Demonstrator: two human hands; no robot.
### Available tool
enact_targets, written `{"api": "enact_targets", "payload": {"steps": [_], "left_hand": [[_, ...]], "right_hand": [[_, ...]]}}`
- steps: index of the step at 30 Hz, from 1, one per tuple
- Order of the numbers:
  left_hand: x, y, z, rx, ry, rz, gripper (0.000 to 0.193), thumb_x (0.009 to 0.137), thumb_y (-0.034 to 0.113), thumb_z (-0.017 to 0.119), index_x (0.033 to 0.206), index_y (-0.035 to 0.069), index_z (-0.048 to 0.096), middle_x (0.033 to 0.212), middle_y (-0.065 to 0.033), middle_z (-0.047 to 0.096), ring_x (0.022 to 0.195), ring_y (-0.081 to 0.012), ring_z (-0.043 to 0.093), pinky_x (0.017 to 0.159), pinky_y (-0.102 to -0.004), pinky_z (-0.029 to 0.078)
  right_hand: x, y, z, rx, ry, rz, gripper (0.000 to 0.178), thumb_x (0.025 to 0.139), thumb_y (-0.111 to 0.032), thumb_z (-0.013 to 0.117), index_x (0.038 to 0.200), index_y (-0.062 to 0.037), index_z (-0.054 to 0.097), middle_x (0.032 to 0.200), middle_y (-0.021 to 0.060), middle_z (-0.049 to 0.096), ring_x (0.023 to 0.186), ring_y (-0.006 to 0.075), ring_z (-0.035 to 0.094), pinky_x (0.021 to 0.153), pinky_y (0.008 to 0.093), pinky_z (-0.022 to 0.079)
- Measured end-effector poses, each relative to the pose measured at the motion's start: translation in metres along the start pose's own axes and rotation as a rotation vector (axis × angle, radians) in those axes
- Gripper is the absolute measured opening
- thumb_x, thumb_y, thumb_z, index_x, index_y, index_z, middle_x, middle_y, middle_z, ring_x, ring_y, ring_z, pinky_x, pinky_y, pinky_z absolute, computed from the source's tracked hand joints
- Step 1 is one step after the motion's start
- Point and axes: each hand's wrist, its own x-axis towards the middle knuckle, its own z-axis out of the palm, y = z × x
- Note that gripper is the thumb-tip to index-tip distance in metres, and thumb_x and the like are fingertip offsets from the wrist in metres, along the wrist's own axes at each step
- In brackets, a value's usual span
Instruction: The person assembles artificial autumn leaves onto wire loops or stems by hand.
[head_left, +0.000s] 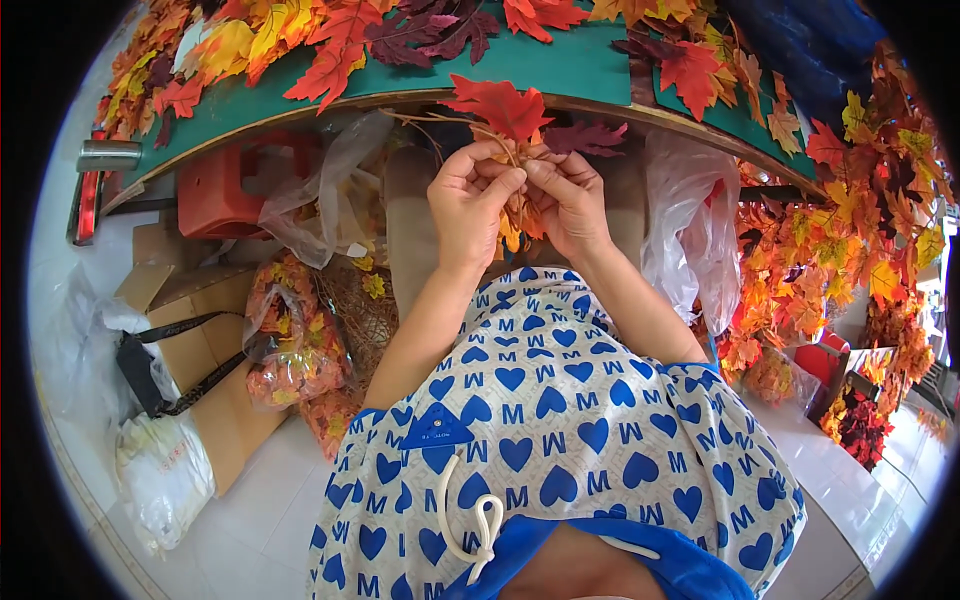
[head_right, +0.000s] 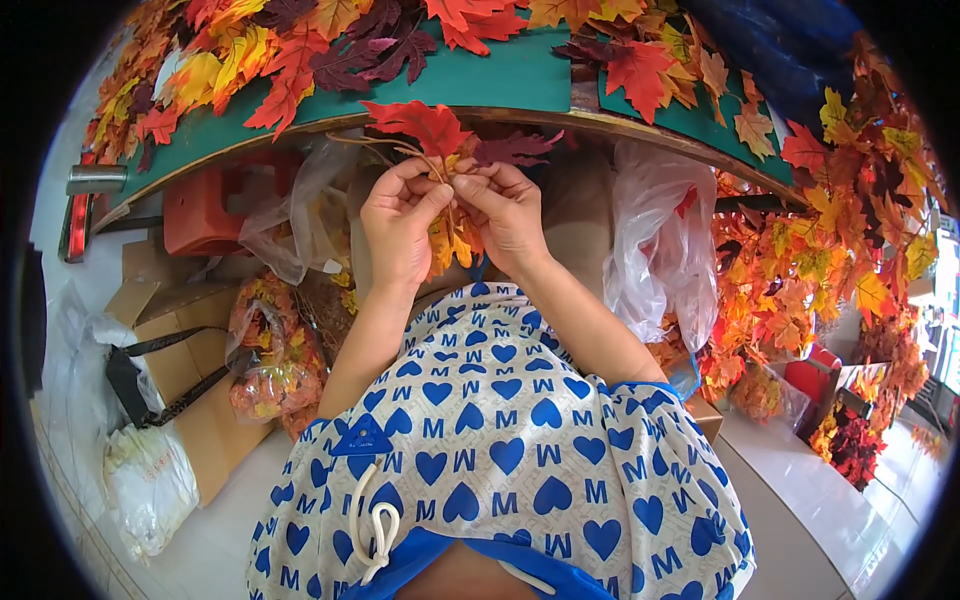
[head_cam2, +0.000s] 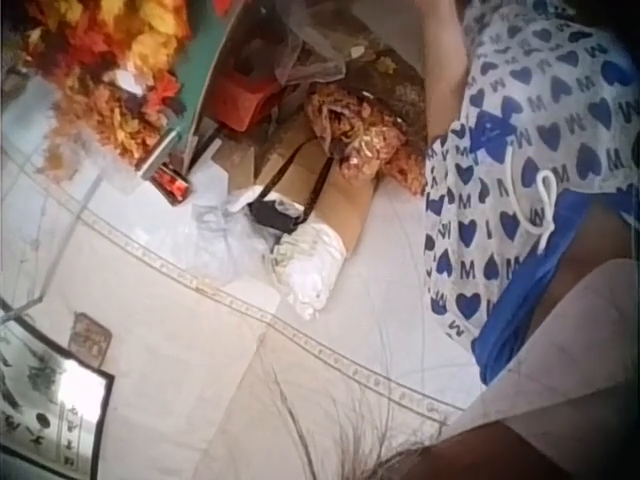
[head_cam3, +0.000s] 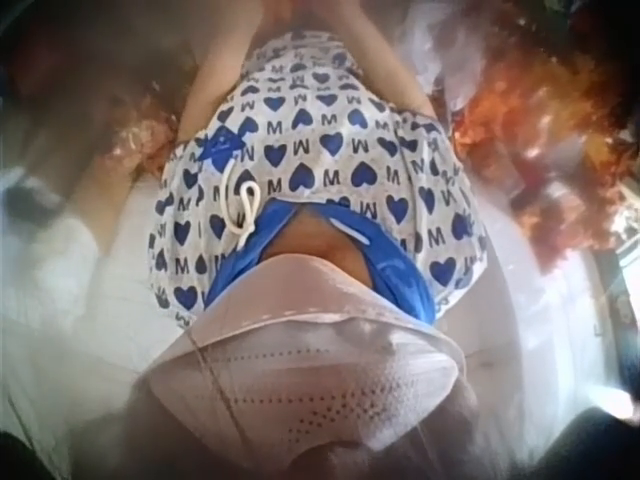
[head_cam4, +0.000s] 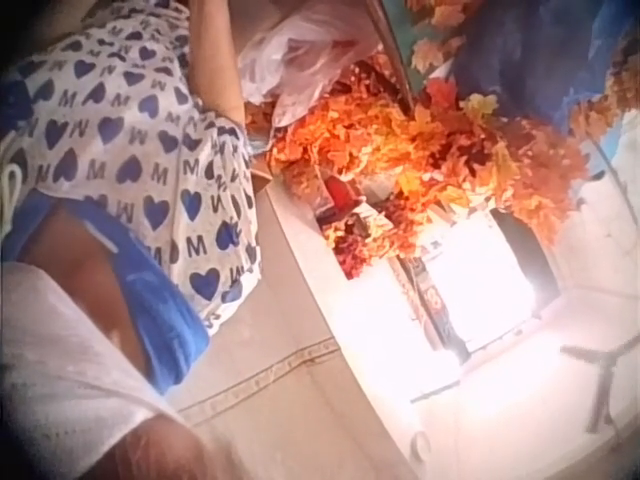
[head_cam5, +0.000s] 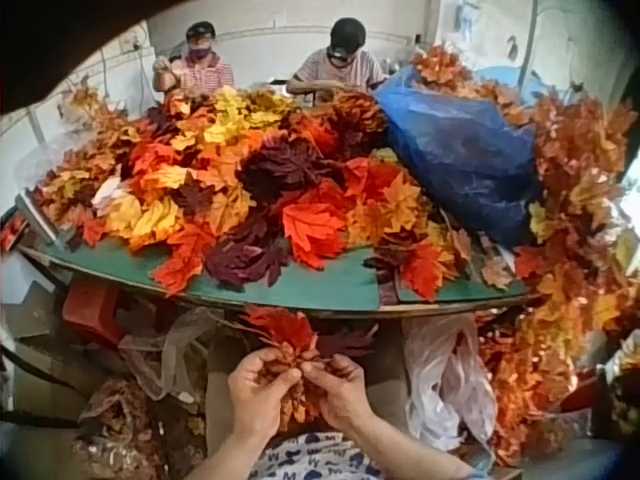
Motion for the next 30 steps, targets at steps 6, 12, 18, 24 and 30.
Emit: {"api": "enact_targets", "payload": {"steps": [6, 12, 18, 24, 30], "left_hand": [[0.000, -0.004, -0.002, 0.148, -0.028, 0.071, 0.026, 0.077, -0.012, 0.062, 0.101, -0.003, 0.059, 0.090, -0.0078, 0.064, 0.075, -0.0102, 0.060, 0.069, -0.0220, 0.051], [0.003, 0.003, -0.003, 0.223, -0.064, 0.058, 0.024, 0.077, -0.011, 0.063, 0.100, -0.003, 0.061, 0.086, -0.0066, 0.064, 0.073, -0.0093, 0.059, 0.069, -0.0209, 0.050], [0.004, -0.002, -0.011, 0.231, -0.002, 0.032, 0.014, 0.076, -0.008, 0.065, 0.089, -0.003, 0.061, 0.079, -0.0051, 0.064, 0.069, -0.0080, 0.059, 0.063, -0.0205, 0.050], [0.007, -0.006, -0.010, 0.363, 0.016, 0.053, 0.007, 0.079, -0.002, 0.065, 0.086, -0.002, 0.062, 0.079, -0.0033, 0.063, 0.068, -0.0071, 0.057, 0.061, -0.0210, 0.047], [0.018, -0.009, -0.041, 0.348, -0.002, -0.210, 0.016, 0.090, 0.017, 0.056, 0.086, 0.002, 0.061, 0.079, -0.0033, 0.064, 0.066, -0.0085, 0.058, 0.058, -0.0225, 0.045]], "right_hand": [[0.001, 0.000, -0.005, -0.127, -0.020, -0.022, 0.012, 0.082, 0.001, 0.063, 0.093, 0.0018, 0.062, 0.088, 0.0077, 0.065, 0.075, 0.0142, 0.063, 0.070, 0.0261, 0.051], [0.005, -0.003, -0.002, -0.043, -0.009, 0.023, 0.010, 0.084, -0.006, 0.063, 0.092, 0.0009, 0.062, 0.088, 0.0071, 0.065, 0.076, 0.0147, 0.063, 0.072, 0.0269, 0.053], [-0.001, 0.001, 0.000, -0.274, -0.028, 0.026, 0.011, 0.088, -0.010, 0.060, 0.093, -0.0002, 0.061, 0.085, 0.0044, 0.063, 0.077, 0.0126, 0.062, 0.070, 0.0260, 0.054], [-0.004, 0.001, -0.004, -0.539, 0.010, -0.088, 0.013, 0.090, -0.011, 0.057, 0.096, -0.0005, 0.059, 0.081, 0.0027, 0.062, 0.070, 0.0085, 0.059, 0.060, 0.0230, 0.049], [-0.006, 0.008, -0.017, -0.981, -0.097, -0.375, 0.012, 0.086, -0.013, 0.061, 0.091, -0.0013, 0.061, 0.073, 0.0032, 0.061, 0.062, 0.0104, 0.057, 0.054, 0.0241, 0.044]]}}
